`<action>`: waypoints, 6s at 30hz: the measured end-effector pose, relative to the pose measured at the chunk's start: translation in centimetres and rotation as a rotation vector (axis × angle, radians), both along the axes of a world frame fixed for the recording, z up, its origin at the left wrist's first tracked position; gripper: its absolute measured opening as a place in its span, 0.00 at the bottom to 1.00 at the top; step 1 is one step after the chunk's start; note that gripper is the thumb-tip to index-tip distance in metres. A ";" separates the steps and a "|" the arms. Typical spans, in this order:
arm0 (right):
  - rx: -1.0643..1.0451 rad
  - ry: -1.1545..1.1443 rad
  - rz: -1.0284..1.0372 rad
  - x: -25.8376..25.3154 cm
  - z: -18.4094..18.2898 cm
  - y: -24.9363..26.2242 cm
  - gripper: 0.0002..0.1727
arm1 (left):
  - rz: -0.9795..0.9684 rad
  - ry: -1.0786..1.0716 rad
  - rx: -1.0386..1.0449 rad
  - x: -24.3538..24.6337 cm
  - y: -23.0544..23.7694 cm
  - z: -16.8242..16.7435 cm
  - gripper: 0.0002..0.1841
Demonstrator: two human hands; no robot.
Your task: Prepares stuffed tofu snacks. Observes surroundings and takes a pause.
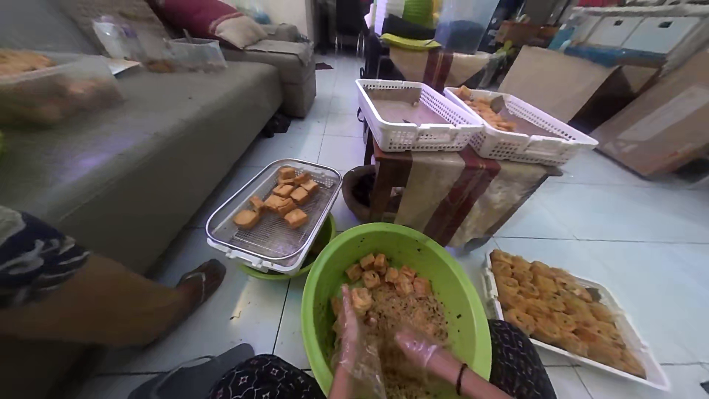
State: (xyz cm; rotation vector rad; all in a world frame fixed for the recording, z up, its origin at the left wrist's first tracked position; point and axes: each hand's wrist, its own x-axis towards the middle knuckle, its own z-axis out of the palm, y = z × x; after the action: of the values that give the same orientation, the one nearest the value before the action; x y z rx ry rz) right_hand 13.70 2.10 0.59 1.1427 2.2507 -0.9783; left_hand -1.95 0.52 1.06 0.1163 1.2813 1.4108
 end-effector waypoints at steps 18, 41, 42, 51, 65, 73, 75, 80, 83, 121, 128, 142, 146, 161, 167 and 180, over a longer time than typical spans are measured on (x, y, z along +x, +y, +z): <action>0.692 0.634 -0.553 -2.1 4.7 -2.5 0.21 | -0.238 0.572 0.040 1.8 -0.9 -1.2 0.33; 0.168 0.661 -0.674 -0.1 4.8 -0.2 0.16 | -0.231 0.963 0.317 1.9 -1.6 -1.4 0.21; 0.204 0.649 -0.654 -0.3 4.6 0.1 0.15 | -0.249 0.938 0.284 2.0 -1.7 -1.1 0.23; 0.118 0.665 -0.423 -0.2 6.5 1.0 0.34 | -0.127 0.674 0.076 1.5 -1.0 0.3 0.31; 0.265 0.809 -0.768 -1.1 5.1 -1.6 0.21 | -0.055 0.996 0.245 2.4 -1.3 -1.0 0.16; 0.382 0.430 -0.628 -3.0 4.5 -0.9 0.11 | -0.310 0.780 0.072 1.6 -1.2 -0.6 0.31; 0.317 0.385 -0.597 -2.9 4.6 0.4 0.14 | -0.353 0.762 0.110 1.6 -1.2 -0.4 0.29; 0.052 0.487 -0.572 -2.3 4.5 2.2 0.19 | -0.456 0.832 0.300 1.1 -1.5 -1.1 0.24; -0.061 0.599 -0.797 -2.3 4.4 2.0 0.17 | -0.413 0.974 0.336 1.7 -1.2 -1.6 0.23; 0.228 0.729 -0.744 -5.1 5.1 -3.9 0.28 | 0.163 0.289 -0.007 0.9 -0.8 -1.5 0.35; 0.693 0.688 -0.718 -6.1 2.9 -3.9 0.12 | 0.221 0.281 0.057 2.0 -1.4 -0.8 0.28; 0.093 0.835 -1.007 -4.9 5.5 -3.7 0.16 | 0.125 0.438 0.542 2.5 -1.5 -1.1 0.26; 0.205 0.870 -0.888 -5.1 6.1 -4.9 0.16 | 0.222 0.382 0.271 1.9 -1.0 -0.8 0.29; 0.609 0.743 -0.538 -4.8 6.1 -4.5 0.20 | 0.123 -0.324 0.217 1.2 -1.5 1.0 0.26; 0.796 0.800 -0.436 -5.7 1.7 -5.9 0.15 | 0.190 -0.344 0.206 1.0 -1.5 -0.2 0.25; 0.406 0.813 -0.527 -3.1 3.7 -2.9 0.41 | 0.017 -0.271 0.328 1.3 -1.7 0.5 0.24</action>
State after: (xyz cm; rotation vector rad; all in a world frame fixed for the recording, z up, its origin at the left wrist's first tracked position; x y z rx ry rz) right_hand 10.59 -0.80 4.33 1.8264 2.9444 -1.4212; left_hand -0.62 -1.22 1.54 0.1313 0.8257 1.5835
